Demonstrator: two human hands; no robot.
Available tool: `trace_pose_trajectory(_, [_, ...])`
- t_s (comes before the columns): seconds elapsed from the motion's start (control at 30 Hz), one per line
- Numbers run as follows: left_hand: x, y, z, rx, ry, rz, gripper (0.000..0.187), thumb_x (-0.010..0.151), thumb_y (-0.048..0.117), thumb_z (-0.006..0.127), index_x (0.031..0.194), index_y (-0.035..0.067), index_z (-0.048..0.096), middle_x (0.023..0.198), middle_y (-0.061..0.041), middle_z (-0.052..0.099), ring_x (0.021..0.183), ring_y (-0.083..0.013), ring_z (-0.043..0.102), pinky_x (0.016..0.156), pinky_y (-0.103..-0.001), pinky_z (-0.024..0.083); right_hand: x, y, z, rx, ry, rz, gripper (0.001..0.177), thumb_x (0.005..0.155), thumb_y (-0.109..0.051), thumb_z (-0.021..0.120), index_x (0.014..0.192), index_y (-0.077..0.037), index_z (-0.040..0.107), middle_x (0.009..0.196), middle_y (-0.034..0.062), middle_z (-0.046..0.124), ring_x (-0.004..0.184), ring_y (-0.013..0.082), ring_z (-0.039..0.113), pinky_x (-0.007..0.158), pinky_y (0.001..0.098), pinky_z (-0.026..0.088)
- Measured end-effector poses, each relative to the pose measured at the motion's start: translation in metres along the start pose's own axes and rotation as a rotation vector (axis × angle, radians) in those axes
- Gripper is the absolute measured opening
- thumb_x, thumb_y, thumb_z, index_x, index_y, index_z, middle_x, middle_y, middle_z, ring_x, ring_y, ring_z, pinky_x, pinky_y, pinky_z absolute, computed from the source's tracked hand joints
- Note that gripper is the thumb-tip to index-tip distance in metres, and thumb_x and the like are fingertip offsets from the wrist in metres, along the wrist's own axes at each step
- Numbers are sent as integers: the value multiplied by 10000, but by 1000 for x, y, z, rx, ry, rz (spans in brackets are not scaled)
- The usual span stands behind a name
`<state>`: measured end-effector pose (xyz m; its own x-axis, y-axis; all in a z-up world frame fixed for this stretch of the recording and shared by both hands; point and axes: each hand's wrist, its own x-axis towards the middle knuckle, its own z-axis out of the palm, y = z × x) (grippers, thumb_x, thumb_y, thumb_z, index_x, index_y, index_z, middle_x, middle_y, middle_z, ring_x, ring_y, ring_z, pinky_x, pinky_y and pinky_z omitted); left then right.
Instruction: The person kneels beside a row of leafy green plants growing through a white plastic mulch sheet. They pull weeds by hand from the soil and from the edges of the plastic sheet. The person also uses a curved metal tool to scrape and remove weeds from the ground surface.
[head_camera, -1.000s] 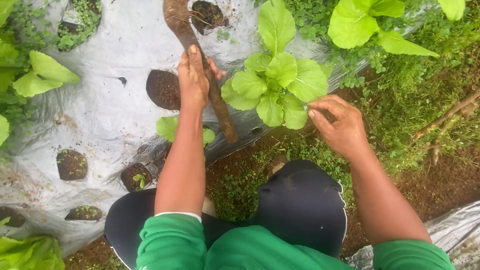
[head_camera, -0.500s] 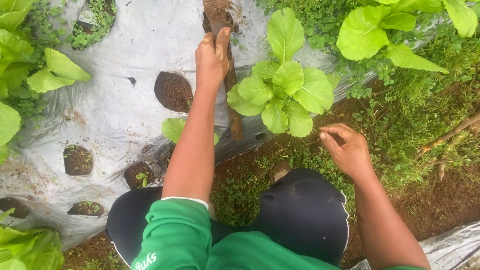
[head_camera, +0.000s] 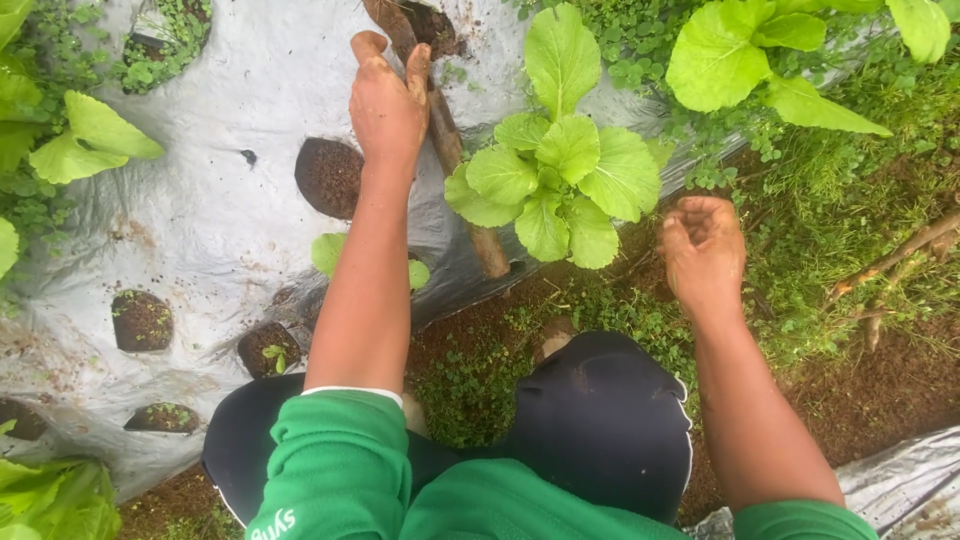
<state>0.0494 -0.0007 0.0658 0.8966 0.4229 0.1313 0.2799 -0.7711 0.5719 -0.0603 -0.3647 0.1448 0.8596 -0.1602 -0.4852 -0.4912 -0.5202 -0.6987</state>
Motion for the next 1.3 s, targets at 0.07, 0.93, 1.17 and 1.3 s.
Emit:
trace_pose_trajectory(0.07, [-17, 17, -16, -13, 52, 64, 454, 1033, 478, 619, 1172, 79, 450, 723, -60, 583, 705, -318, 628, 502, -482, 455, 4, -4, 1, 124, 13, 64, 186, 1008, -6, 518, 1144, -127, 482, 1047, 27, 572, 865, 127, 600, 704, 246, 574])
trace_pose_trajectory(0.93, [-168, 82, -19, 165, -396, 1125, 171, 962, 38, 689, 1122, 72, 740, 1086, -138, 721, 1264, -313, 620, 1257, -626, 220, 84, -82, 14, -444, -348, -886, 209, 1024, 54, 610, 1221, 94, 669, 1007, 247, 678, 964, 373, 677, 878, 490, 553])
trace_pose_trajectory(1.17, [-172, 75, -19, 125, -294, 1132, 123, 962, 70, 695, 1065, 91, 759, 1076, -139, 722, 1262, -313, 613, 1188, -699, 294, 117, -78, 56, -658, -677, -927, 236, 962, 23, 609, 1179, 57, 695, 1052, 253, 687, 1114, 394, 646, 1028, 532, 494])
trace_pose_trajectory(1.3, [-174, 70, -19, 151, -250, 1127, 126, 971, 119, 694, 1076, 103, 760, 1126, -140, 709, 1321, -330, 569, 1185, -711, 302, 132, -58, 58, -573, -583, -899, 180, 976, 30, 633, 1134, 66, 712, 971, 235, 702, 1002, 388, 684, 953, 518, 533])
